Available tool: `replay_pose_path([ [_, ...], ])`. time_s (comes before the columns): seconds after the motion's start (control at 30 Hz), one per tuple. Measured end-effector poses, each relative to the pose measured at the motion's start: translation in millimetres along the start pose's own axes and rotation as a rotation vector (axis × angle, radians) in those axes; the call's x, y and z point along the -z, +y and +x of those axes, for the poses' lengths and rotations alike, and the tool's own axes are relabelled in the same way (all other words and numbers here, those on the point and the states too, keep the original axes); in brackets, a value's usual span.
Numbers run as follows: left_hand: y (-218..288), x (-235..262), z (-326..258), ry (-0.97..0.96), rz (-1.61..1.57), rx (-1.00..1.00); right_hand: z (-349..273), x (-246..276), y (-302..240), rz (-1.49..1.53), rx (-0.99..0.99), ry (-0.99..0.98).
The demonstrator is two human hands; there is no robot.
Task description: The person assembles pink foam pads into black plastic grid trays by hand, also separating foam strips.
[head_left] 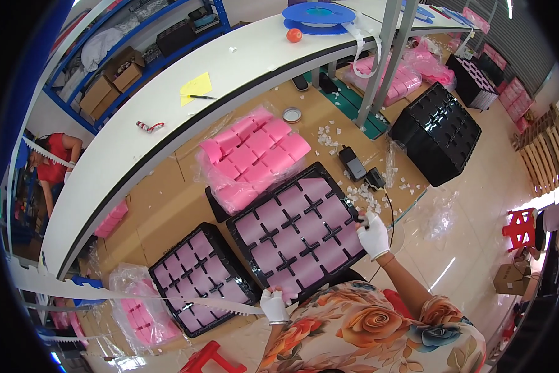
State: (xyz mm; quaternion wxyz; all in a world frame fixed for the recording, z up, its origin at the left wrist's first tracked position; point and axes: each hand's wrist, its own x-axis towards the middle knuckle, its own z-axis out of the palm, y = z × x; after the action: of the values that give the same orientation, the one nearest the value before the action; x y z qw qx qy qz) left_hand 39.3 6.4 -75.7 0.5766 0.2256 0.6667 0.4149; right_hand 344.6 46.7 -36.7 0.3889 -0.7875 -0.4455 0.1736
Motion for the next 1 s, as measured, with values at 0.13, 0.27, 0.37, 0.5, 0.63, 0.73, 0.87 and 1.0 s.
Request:
replay_pose_path([
  [0.13, -0.2, 2.9, -4.0, -0.055, -0.050, 0.034, 46.5, -9.6, -5.4, -0.040, 0.148, 0.037],
  [0.27, -9.5, 4.0, -0.5, -0.035, 0.001, 0.000, 94.5, -43.6, -23.8, 0.108, 0.226, -0.007],
  [0.37, -9.9, 3.6, -1.7, -0.009, 0.042, -0.004, 114.8, -58.2, -45.7, -0.023, 0.101, -0.210],
  [0.5, -14.5, 4.9, -4.2, 0.008, 0.011, 0.004, 123.7, -87.2, -36.4, -0.133, 0.228, -0.088],
  [0.63, 1.0, -1.8, -15.3, 0.004, -0.014, 0.017, 127.0, -103.0, -25.5, -0.121, 0.352, -0.007],
  [0.73, -8.5, 3.3, -12.8, 0.096, 0.157, -0.212, 127.4, -103.4, -31.0, -0.248, 0.435, -0.020],
  [0.87, 25.8, -17.1, -31.2, 0.292, 0.379, -0.377, 126.0, -96.1, -41.6, -0.208, 0.488, 0.041],
  [1.0, 43.3, -34.3, -20.3, 0.185, 0.643, -0.771, 112.2, -78.0, -52.9, -0.180, 0.471, 0.058],
])
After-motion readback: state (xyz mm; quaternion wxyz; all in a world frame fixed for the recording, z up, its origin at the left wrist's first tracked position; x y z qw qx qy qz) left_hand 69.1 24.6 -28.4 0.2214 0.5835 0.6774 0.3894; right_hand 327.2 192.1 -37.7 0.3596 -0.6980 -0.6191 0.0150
